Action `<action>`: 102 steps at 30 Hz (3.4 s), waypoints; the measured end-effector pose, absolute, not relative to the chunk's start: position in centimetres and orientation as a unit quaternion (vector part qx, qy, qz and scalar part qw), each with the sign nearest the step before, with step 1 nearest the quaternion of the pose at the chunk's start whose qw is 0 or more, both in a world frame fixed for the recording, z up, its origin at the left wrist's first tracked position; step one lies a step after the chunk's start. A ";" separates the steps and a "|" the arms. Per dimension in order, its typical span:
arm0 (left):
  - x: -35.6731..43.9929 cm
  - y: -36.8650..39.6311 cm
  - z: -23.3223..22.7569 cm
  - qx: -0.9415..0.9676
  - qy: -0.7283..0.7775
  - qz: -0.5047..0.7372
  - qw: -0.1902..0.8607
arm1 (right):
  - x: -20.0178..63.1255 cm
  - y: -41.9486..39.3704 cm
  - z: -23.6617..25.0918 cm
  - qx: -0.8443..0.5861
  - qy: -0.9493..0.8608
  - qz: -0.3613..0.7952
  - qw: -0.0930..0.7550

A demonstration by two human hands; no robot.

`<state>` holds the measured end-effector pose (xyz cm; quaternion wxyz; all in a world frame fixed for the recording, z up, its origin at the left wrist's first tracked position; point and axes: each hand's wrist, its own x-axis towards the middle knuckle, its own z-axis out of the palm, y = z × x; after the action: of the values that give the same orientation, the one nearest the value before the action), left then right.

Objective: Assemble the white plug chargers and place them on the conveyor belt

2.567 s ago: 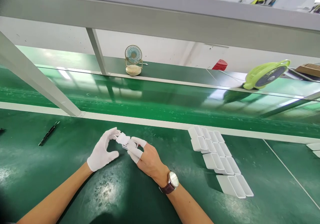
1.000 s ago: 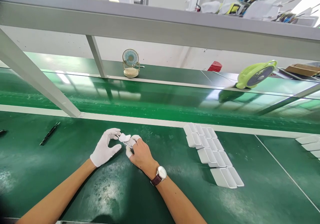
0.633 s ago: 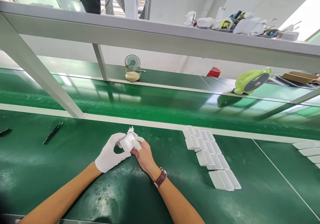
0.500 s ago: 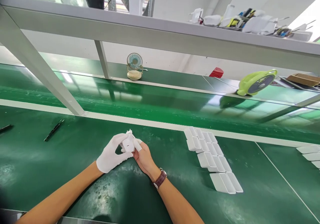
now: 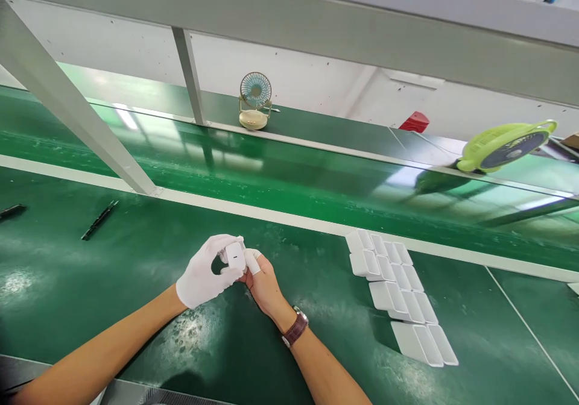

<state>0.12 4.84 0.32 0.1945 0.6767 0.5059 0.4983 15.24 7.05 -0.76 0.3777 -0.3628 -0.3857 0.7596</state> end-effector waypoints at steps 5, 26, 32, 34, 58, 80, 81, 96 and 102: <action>-0.4 5.3 0.2 0.637 0.522 0.512 0.245 | 15.2 6.9 -1.1 -0.372 -0.392 0.754 0.374; -20.6 5.1 1.0 0.434 0.845 0.305 -0.069 | 20.1 8.2 0.6 -0.434 -0.776 0.128 0.439; -23.7 0.5 1.3 0.413 0.873 0.258 -0.012 | 18.7 6.5 2.0 -0.301 -0.840 0.092 0.442; -20.8 0.2 1.5 0.468 0.844 0.259 0.028 | 17.8 5.7 1.8 -0.280 -0.863 0.097 0.410; 4.7 9.7 0.6 0.344 0.472 0.580 0.567 | 23.2 9.2 3.1 -0.333 -0.378 0.646 0.574; 0.5 6.2 2.4 -0.038 0.236 0.545 0.804 | 17.1 7.1 4.9 -0.372 -0.585 0.591 0.412; 0.6 6.2 2.7 -0.040 0.241 0.545 0.802 | 17.1 7.1 4.9 -0.371 -0.591 0.590 0.405; 1.5 5.8 3.0 -0.121 0.298 0.498 0.805 | 17.5 5.8 3.8 -0.271 -0.771 0.370 0.442; 1.9 5.7 2.9 -0.120 0.329 0.518 0.780 | 17.5 5.8 2.6 -0.295 -0.768 0.369 0.432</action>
<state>1.88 5.74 2.95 0.7802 -0.1201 0.3286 0.5185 17.52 5.76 2.59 0.4318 -0.2949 -0.7682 0.3695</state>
